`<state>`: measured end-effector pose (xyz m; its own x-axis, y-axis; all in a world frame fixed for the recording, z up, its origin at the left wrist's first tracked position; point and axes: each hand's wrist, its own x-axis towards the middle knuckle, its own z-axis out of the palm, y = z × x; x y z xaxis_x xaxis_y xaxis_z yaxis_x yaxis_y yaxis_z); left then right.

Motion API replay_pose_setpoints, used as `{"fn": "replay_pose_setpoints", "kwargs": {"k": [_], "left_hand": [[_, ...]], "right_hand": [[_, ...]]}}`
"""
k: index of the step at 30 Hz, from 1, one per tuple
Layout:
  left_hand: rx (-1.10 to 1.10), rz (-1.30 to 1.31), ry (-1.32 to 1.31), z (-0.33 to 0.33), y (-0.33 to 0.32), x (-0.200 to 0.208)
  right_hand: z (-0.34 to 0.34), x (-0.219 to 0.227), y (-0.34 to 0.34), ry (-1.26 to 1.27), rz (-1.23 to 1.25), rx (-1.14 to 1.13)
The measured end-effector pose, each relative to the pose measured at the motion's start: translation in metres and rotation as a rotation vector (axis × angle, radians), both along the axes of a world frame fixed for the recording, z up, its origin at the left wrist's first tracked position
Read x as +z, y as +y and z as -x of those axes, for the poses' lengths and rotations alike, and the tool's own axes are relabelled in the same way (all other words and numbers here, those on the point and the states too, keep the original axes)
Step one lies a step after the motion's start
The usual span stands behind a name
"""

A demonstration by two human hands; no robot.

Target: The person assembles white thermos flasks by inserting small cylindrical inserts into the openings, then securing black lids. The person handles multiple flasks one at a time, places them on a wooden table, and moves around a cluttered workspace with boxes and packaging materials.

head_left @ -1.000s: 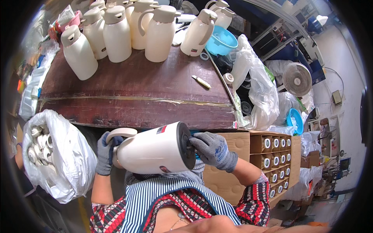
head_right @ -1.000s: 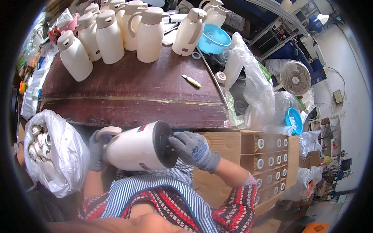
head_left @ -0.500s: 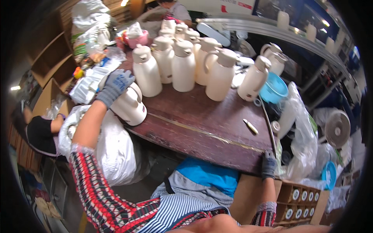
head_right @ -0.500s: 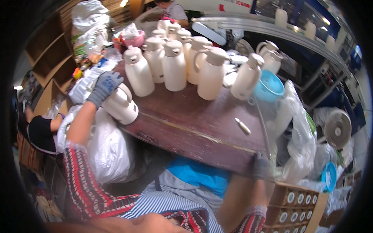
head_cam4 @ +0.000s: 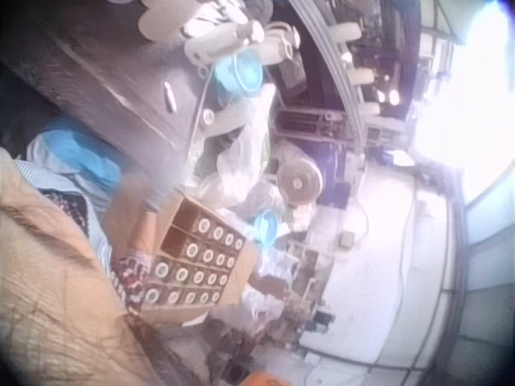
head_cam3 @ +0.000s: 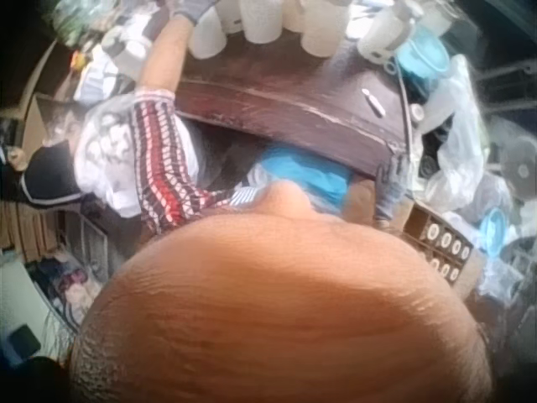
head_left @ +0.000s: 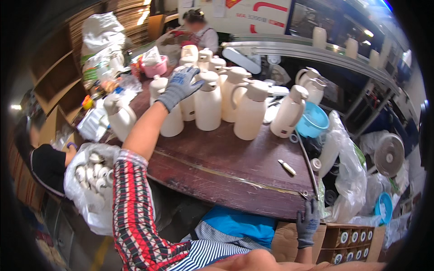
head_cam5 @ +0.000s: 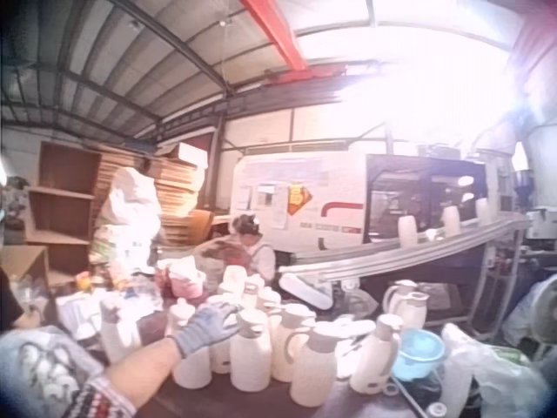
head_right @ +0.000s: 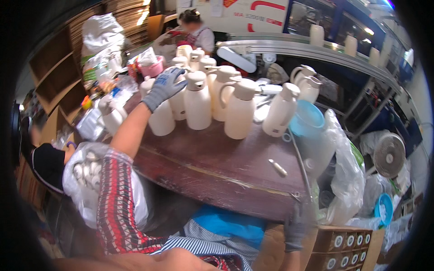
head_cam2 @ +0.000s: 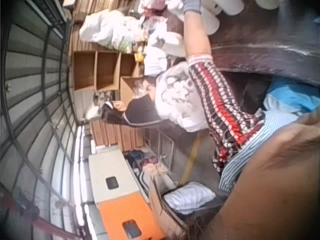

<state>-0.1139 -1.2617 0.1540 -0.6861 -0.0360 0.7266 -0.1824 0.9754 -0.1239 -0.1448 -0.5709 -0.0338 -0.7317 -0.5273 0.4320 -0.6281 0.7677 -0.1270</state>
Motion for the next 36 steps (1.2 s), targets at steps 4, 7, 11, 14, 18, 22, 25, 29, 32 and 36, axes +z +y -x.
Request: {"fn": "replay_pose_setpoints", "kwargs": {"k": [4,7,11,14,18,22,25,29,32,36], "left_hand": [[0.260,-0.117,-0.103,0.113,0.049,0.003],[-0.201,-0.044,-0.066,0.177,0.086,0.002],[-0.333,-0.413,-0.253,0.245,0.106,-0.048],[-0.486,-0.485,-0.173,0.271,0.094,-0.078],[-0.624,-0.408,-0.429,0.256,-0.036,-0.083],[-0.676,0.021,-0.346,0.225,0.010,-0.083],[-0.656,-0.103,-0.126,0.177,0.106,-0.041],[-0.273,-0.357,-0.307,0.159,0.001,-0.063],[-0.021,-0.286,-0.506,0.138,0.051,-0.060],[-0.353,-0.782,-0.344,0.011,0.123,-0.070]], "right_hand": [[-0.038,0.027,-0.010,-0.026,-0.084,0.010],[-0.048,0.029,0.007,-0.016,-0.043,0.002],[-0.064,0.035,0.027,-0.064,-0.015,-0.035],[-0.086,0.039,0.050,-0.102,-0.045,-0.039],[-0.095,0.055,0.080,-0.092,0.024,-0.091],[-0.114,0.070,0.154,-0.014,0.105,-0.580],[-0.145,0.063,0.216,-0.027,0.019,-0.968],[-0.189,0.071,0.252,-0.367,0.029,-1.004],[-0.233,0.062,0.253,-0.520,0.070,-0.953],[-0.247,0.035,0.255,-0.432,0.015,-0.888]]}}
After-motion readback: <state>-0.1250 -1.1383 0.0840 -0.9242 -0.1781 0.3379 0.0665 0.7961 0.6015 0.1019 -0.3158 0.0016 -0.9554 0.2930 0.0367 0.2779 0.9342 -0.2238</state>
